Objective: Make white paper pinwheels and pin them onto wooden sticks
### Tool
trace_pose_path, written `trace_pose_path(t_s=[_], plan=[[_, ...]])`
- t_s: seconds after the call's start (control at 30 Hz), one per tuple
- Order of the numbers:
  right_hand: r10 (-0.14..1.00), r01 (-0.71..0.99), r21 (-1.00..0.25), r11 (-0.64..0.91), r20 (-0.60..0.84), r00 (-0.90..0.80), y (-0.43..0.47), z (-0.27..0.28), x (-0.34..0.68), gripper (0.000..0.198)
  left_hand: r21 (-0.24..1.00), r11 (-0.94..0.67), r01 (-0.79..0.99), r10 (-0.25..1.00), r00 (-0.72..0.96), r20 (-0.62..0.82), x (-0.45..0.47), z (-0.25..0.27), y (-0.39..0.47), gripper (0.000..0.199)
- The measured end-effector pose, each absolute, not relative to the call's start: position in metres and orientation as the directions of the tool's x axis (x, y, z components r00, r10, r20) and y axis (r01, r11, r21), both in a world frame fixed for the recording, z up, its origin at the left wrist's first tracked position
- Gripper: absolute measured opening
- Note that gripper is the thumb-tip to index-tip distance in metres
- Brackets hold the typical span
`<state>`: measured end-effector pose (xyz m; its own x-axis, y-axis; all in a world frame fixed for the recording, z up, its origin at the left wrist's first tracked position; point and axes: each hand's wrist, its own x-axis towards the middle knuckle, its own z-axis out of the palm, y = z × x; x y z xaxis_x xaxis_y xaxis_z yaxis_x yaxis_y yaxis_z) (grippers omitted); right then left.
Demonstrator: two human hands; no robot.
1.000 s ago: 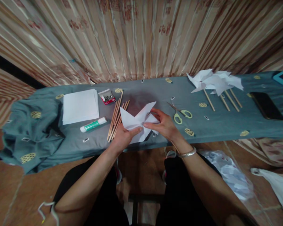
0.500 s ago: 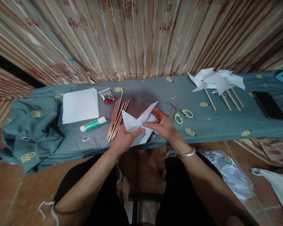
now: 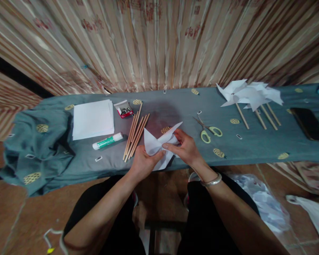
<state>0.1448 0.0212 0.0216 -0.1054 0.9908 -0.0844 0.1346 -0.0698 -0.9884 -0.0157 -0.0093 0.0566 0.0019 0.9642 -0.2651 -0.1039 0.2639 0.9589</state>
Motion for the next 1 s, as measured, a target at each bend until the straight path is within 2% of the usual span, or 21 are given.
trace_pose_path(t_s=[0.13,0.27,0.47,0.57,0.7,0.83,1.0], plan=[[0.993,0.194,-0.980,-0.034,-0.056,-0.106,0.020,0.020,0.146,0.052,0.962,0.263,-0.076,0.965,0.007,-0.263,-0.016,0.053,-0.007,0.031],[0.997,0.237,-0.971,0.016,-0.001,-0.072,0.023,0.026,0.147,0.043,0.956,0.262,-0.134,0.963,-0.022,-0.268,-0.014,0.044,0.003,0.036],[0.999,0.228,-0.973,0.041,0.045,0.008,0.030,0.030,0.153,0.066,0.943,0.240,-0.229,0.962,-0.072,-0.262,-0.003,0.041,0.017,0.042],[0.999,0.197,-0.980,0.028,0.037,0.040,0.031,0.030,0.161,0.067,0.919,0.265,-0.292,0.950,-0.088,-0.301,0.005,0.046,0.021,0.038],[0.989,0.069,-0.996,0.057,0.065,0.133,0.037,0.031,0.179,0.052,0.896,0.294,-0.333,0.929,-0.122,-0.351,0.009,0.048,0.025,0.037],[0.969,0.101,-0.992,0.073,0.094,0.229,0.043,0.033,0.196,0.034,0.880,0.297,-0.371,0.927,-0.111,-0.359,0.009,0.042,0.030,0.039],[0.935,0.119,-0.990,0.077,0.113,0.336,0.051,0.035,0.198,0.025,0.823,0.326,-0.466,0.914,-0.068,-0.400,0.019,0.035,0.035,0.034]])
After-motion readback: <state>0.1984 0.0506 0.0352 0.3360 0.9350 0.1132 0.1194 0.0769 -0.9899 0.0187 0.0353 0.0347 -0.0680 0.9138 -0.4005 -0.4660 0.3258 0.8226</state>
